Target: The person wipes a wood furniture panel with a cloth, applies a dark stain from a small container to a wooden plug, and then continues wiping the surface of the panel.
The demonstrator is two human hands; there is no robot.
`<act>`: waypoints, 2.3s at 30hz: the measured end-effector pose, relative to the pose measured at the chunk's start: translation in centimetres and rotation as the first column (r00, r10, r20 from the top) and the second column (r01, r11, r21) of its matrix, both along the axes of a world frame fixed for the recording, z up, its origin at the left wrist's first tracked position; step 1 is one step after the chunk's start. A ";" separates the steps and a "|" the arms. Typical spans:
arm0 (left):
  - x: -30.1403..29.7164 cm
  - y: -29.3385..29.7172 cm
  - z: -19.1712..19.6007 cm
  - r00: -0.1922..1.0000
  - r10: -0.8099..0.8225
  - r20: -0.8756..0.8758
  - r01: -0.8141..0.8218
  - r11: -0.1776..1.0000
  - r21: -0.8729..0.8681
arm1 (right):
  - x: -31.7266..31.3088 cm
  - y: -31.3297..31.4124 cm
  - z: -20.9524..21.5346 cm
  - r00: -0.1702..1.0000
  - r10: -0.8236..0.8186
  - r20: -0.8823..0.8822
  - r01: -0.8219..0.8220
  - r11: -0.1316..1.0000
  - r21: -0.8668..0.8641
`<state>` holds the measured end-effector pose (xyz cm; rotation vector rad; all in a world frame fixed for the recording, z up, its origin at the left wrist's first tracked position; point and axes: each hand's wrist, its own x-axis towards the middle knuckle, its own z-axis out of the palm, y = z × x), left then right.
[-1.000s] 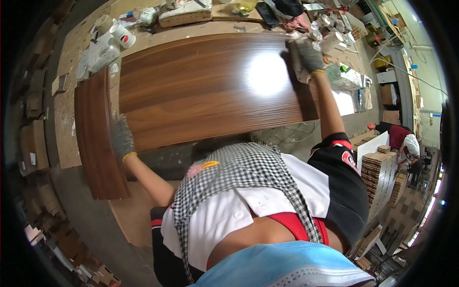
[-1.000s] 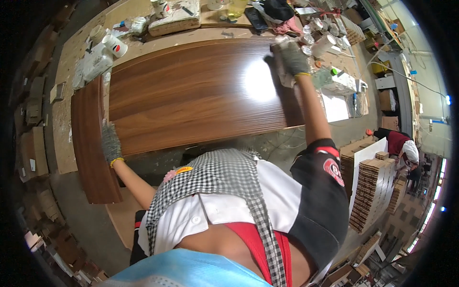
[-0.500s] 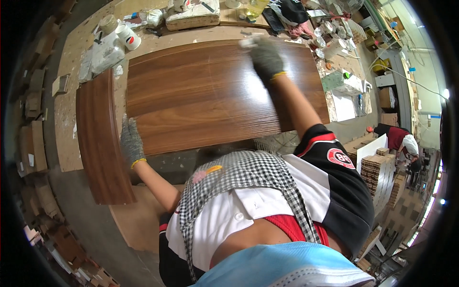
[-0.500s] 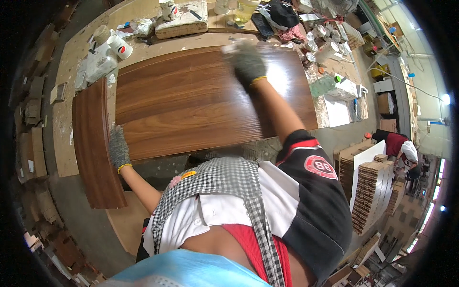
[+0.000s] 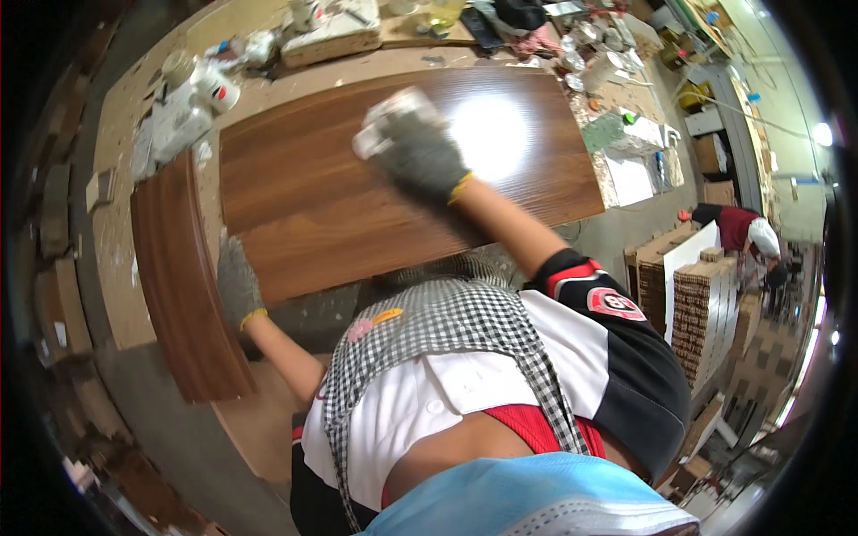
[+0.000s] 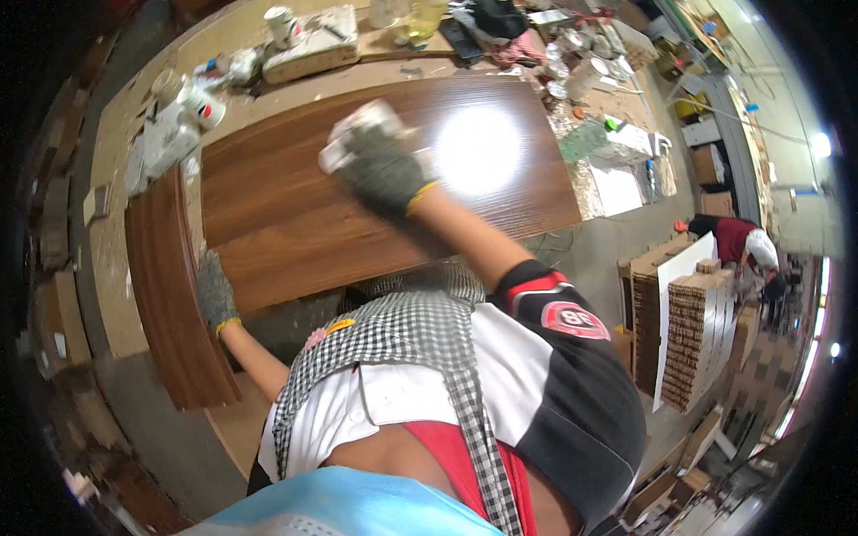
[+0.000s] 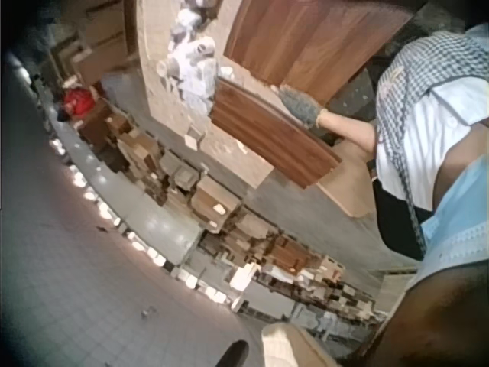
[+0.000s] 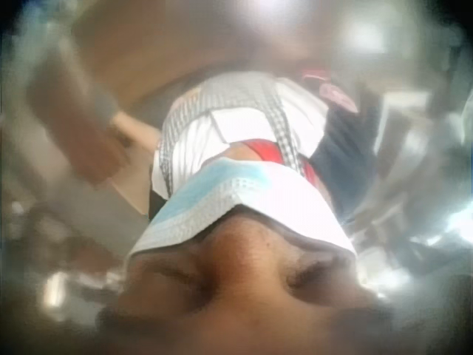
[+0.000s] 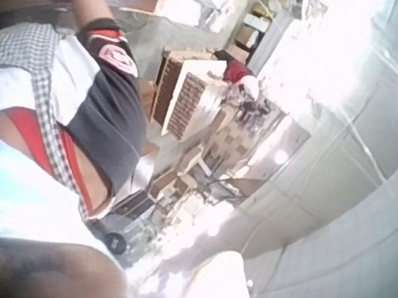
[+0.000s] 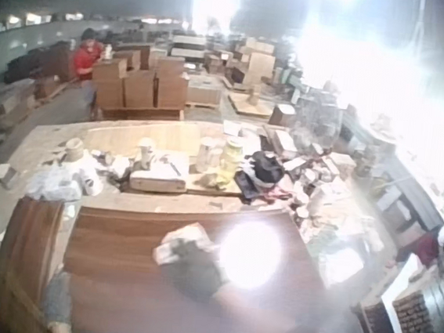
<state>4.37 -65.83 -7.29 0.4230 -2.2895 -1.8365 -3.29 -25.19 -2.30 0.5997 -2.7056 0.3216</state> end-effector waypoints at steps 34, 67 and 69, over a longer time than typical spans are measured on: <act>0.3 -0.5 0.8 0.998 0.057 0.025 -0.034 0.827 -0.560 | 4.0 -7.7 2.1 0.984 0.038 0.173 -0.028 0.998 -0.062; -0.1 0.4 1.8 0.998 -0.070 0.007 0.059 0.777 -0.627 | -5.8 -5.8 2.0 0.997 -0.071 0.033 0.053 0.920 0.389; -0.3 0.9 2.7 0.998 -0.069 0.012 0.064 0.823 -0.565 | -2.3 -4.6 -1.9 0.974 0.146 -0.174 -0.088 0.949 0.303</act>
